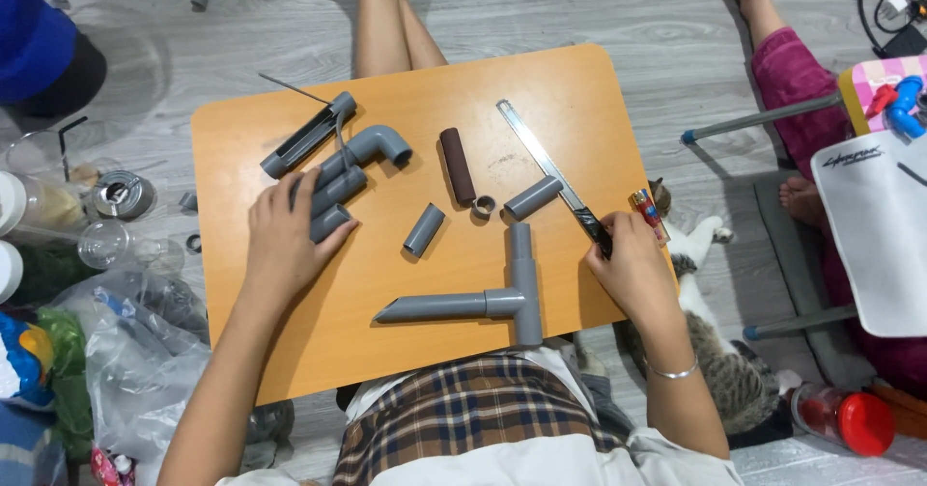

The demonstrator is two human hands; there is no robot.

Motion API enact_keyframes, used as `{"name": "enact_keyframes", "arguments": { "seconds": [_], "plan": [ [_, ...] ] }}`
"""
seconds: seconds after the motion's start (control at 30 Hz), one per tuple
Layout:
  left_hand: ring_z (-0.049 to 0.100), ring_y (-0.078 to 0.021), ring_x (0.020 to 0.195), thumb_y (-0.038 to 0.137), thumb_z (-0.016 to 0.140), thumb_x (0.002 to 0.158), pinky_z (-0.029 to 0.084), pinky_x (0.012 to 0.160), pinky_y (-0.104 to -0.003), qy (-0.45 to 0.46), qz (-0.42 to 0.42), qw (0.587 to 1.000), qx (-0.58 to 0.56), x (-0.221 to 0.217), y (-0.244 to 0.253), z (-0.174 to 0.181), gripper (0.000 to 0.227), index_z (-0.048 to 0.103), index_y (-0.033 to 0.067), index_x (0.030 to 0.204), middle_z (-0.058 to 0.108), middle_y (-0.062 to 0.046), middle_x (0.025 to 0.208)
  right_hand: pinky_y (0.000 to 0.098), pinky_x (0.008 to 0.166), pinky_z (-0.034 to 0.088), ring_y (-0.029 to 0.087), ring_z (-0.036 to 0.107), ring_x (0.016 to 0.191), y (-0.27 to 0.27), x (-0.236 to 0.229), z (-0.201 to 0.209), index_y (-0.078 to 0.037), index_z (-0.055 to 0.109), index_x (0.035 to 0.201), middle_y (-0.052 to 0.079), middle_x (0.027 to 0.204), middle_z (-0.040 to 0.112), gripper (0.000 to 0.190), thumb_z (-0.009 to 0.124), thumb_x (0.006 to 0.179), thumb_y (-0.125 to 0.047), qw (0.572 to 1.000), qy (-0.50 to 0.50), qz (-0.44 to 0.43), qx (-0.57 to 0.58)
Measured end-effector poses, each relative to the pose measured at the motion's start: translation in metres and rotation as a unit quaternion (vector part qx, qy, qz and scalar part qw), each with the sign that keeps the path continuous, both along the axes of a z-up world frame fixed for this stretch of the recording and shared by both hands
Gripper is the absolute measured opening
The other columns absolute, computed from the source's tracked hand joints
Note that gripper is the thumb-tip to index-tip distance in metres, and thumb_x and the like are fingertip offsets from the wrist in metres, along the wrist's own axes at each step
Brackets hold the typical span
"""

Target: The person uses a piece of sandpaper to sand the exterior ends of gray PVC pipe segments and then fits them into connectors while sitting at a small table.

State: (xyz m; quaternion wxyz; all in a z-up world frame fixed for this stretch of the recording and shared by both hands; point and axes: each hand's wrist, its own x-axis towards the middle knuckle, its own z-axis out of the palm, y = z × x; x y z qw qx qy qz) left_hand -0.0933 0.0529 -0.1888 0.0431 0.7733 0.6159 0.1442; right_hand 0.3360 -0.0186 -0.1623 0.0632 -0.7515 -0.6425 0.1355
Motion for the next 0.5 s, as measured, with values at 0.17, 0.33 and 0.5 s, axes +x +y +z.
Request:
{"name": "enact_keyframes", "arguments": {
  "seconds": [0.17,0.33,0.5],
  "plan": [
    [0.05,-0.0377,0.122,0.062,0.059,0.089,0.039,0.103,-0.049,0.074,0.021,0.997,0.001,-0.002,0.002,0.015,0.081,0.04,0.0135,0.151,0.048,-0.015,0.139,0.0504,0.07,0.056,0.044,0.066,0.089,-0.002,-0.018,0.009,0.002,0.058,0.105,0.02,0.096,0.058,0.035,0.067,0.073,-0.012,0.997,0.075,-0.015,0.003],
    [0.052,-0.0459,0.122,0.059,0.056,0.088,0.037,0.106,-0.053,0.175,-0.053,0.973,0.141,0.046,-0.052,0.031,0.073,0.057,0.0037,0.135,0.055,-0.021,0.128,0.0484,0.07,0.057,0.044,0.069,0.089,-0.003,-0.034,0.026,0.005,0.057,0.106,0.023,0.093,0.061,0.036,0.064,0.077,-0.015,0.995,0.095,-0.016,-0.036],
    [0.064,-0.0297,0.095,0.02,0.074,0.086,0.056,0.089,-0.042,-0.13,-0.332,0.934,-0.001,0.109,-0.098,0.063,0.045,0.053,-0.0004,0.12,0.064,-0.017,0.108,0.0405,0.054,0.042,0.026,0.055,0.063,-0.002,-0.041,0.024,-0.006,0.052,0.093,0.006,0.066,0.052,0.023,0.062,0.078,-0.02,0.983,0.147,-0.068,-0.083]
  ]
}}
